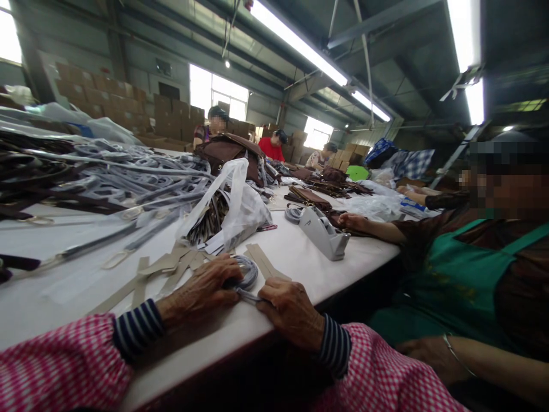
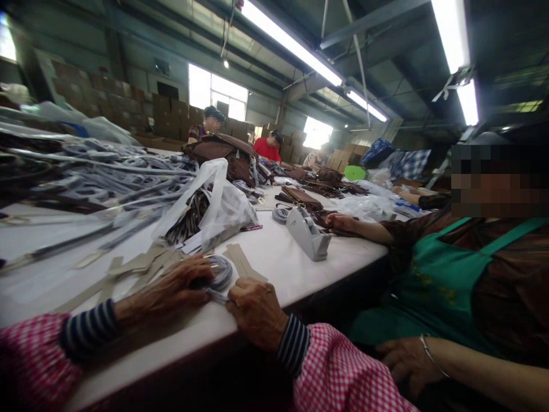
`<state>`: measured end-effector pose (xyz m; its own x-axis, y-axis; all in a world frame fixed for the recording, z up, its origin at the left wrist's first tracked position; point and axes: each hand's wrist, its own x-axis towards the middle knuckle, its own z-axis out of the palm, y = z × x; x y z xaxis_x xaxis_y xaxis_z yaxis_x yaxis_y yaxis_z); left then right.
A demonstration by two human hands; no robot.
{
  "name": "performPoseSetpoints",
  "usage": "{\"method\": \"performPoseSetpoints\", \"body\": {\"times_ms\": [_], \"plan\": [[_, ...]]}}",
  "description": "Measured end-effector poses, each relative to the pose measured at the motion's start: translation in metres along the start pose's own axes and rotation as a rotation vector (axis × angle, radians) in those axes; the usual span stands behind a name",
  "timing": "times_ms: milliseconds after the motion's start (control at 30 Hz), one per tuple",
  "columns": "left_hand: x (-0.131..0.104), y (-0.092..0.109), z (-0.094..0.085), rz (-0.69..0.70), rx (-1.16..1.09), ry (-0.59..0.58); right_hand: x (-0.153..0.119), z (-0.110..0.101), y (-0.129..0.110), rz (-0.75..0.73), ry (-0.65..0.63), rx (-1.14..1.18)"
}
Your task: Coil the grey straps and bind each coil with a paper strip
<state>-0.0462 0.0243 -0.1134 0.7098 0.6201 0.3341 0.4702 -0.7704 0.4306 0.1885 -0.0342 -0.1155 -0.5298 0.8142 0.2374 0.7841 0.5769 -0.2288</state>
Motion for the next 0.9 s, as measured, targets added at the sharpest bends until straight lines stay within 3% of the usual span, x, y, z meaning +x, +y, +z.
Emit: {"method": "performPoseSetpoints", "body": {"times_ms": [300, 500, 633, 733, 900], "plan": [[0.010, -0.007, 0.000, -0.031, 0.008, -0.086, -0.004, 0.010, 0.005, -0.114, 0.082, -0.139], [0.021, 0.006, -0.005, -0.129, 0.081, -0.142, -0.014, 0.006, -0.008, -0.235, 0.031, -0.249], [0.020, 0.005, -0.003, -0.129, 0.102, -0.122, -0.021, 0.003, -0.010, -0.290, -0.010, -0.254], [0.015, -0.004, 0.003, -0.072, 0.072, -0.105, -0.021, 0.000, -0.001, -0.243, -0.019, -0.206], [0.011, -0.010, 0.006, 0.029, 0.008, -0.112, -0.002, -0.011, 0.019, -0.037, -0.094, -0.044]]}}
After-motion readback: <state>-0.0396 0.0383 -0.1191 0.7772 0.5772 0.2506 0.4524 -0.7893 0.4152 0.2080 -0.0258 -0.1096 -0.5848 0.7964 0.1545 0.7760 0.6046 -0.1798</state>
